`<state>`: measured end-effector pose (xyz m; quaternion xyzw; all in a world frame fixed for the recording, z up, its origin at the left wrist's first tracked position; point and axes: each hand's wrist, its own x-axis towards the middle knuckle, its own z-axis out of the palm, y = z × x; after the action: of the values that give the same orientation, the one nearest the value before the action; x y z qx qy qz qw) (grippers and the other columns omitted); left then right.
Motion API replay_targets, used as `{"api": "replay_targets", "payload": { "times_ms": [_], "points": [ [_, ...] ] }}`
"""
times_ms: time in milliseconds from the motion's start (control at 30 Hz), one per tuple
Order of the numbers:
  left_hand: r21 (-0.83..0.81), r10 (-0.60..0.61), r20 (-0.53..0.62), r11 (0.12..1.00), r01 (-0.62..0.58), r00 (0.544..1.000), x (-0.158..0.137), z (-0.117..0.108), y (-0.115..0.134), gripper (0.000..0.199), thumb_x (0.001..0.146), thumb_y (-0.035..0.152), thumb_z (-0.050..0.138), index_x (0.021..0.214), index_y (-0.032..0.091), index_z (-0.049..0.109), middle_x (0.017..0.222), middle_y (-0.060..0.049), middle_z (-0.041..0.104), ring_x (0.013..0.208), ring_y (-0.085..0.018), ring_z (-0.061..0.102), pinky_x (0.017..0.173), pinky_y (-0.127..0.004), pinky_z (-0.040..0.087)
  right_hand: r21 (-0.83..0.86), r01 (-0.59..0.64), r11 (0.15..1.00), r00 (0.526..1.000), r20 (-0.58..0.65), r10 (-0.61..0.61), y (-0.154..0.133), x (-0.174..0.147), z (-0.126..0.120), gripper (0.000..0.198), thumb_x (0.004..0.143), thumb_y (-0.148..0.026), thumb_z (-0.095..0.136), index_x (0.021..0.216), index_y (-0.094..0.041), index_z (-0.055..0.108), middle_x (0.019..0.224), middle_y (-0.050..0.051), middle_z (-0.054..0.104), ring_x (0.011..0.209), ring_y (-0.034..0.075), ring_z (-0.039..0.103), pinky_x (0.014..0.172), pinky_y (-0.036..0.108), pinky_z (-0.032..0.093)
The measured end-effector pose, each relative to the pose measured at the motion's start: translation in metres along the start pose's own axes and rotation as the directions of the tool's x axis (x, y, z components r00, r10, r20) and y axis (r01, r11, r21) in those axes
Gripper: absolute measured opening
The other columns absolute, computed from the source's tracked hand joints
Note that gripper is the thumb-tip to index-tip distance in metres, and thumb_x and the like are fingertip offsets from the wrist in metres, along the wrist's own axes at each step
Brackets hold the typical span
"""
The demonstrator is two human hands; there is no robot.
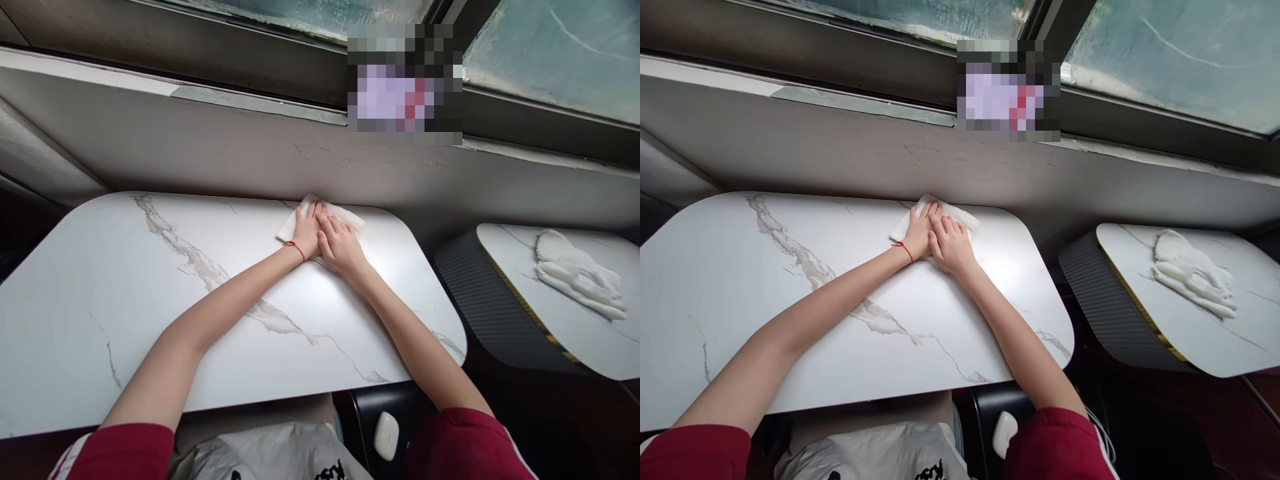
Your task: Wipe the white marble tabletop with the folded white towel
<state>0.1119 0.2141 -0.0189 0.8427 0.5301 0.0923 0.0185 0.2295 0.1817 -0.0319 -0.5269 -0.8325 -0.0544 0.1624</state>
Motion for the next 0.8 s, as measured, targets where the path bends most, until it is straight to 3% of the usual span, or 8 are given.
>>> {"api": "replay_targets", "payload": {
  "times_ms": [200, 400, 567, 667, 800],
  "points": [
    [-0.02, 0.046, -0.014, 0.999, -0.046, 0.999, -0.004, 0.005, 0.003, 0.062, 0.096, 0.024, 0.046, 0.156, 0.009, 0.04, 0.167, -0.022, 0.03, 0.157, -0.033, 0.023, 0.125, -0.06, 0.019, -0.013, -0.063, 0.998, 0.997, 0.041, 0.063, -0.013, -0.006, -0.011, 0.056, 0.103, -0.027, 0.026, 0.153, -0.005, 0.041, 0.138, 0.023, 0.061, 0.124, 0.033, 0.056, 0.101, 0.044, 0.043],
    [-0.004, 0.156, 0.052, 0.988, -0.156, 0.986, -0.026, 0.009, 0.028, 0.062, 0.097, 0.02, 0.038, 0.159, 0.016, 0.04, 0.169, -0.017, 0.029, 0.16, -0.03, 0.018, 0.126, -0.061, 0.019, -0.201, -0.192, 0.96, 0.963, 0.152, 0.224, -0.041, -0.033, -0.039, 0.06, 0.098, -0.02, 0.029, 0.154, 0.001, 0.034, 0.123, 0.027, 0.066, 0.104, 0.036, 0.062, 0.083, 0.044, 0.048],
    [-0.025, 0.225, 0.056, 0.974, -0.224, 0.973, -0.053, 0.009, 0.046, 0.068, 0.094, 0.025, 0.048, 0.161, 0.018, 0.035, 0.169, -0.015, 0.029, 0.16, -0.033, 0.018, 0.127, -0.062, 0.017, -0.2, -0.168, 0.965, 0.956, 0.204, 0.209, -0.051, -0.065, -0.06, 0.058, 0.097, -0.019, 0.031, 0.149, 0.002, 0.039, 0.111, 0.025, 0.069, 0.098, 0.035, 0.064, 0.078, 0.043, 0.05],
    [-0.011, 0.246, 0.053, 0.969, -0.246, 0.968, -0.071, 0.008, 0.059, 0.067, 0.095, 0.022, 0.044, 0.161, 0.017, 0.034, 0.169, -0.014, 0.028, 0.16, -0.031, 0.019, 0.127, -0.061, 0.021, -0.192, -0.201, 0.961, 0.96, 0.154, 0.232, -0.062, -0.091, -0.063, 0.056, 0.097, -0.021, 0.033, 0.147, 0.001, 0.044, 0.112, 0.026, 0.068, 0.099, 0.035, 0.064, 0.078, 0.044, 0.052],
    [0.031, 0.276, 0.083, 0.96, -0.279, 0.958, -0.098, 0.009, 0.083, 0.063, 0.098, 0.019, 0.038, 0.16, 0.008, 0.035, 0.17, -0.016, 0.025, 0.159, -0.029, 0.021, 0.128, -0.055, 0.027, -0.152, -0.259, 0.954, 0.966, -0.012, 0.26, -0.085, -0.138, -0.066, 0.056, 0.097, -0.019, 0.034, 0.151, -0.004, 0.04, 0.111, 0.022, 0.067, 0.099, 0.033, 0.063, 0.082, 0.046, 0.053]
  ]
}}
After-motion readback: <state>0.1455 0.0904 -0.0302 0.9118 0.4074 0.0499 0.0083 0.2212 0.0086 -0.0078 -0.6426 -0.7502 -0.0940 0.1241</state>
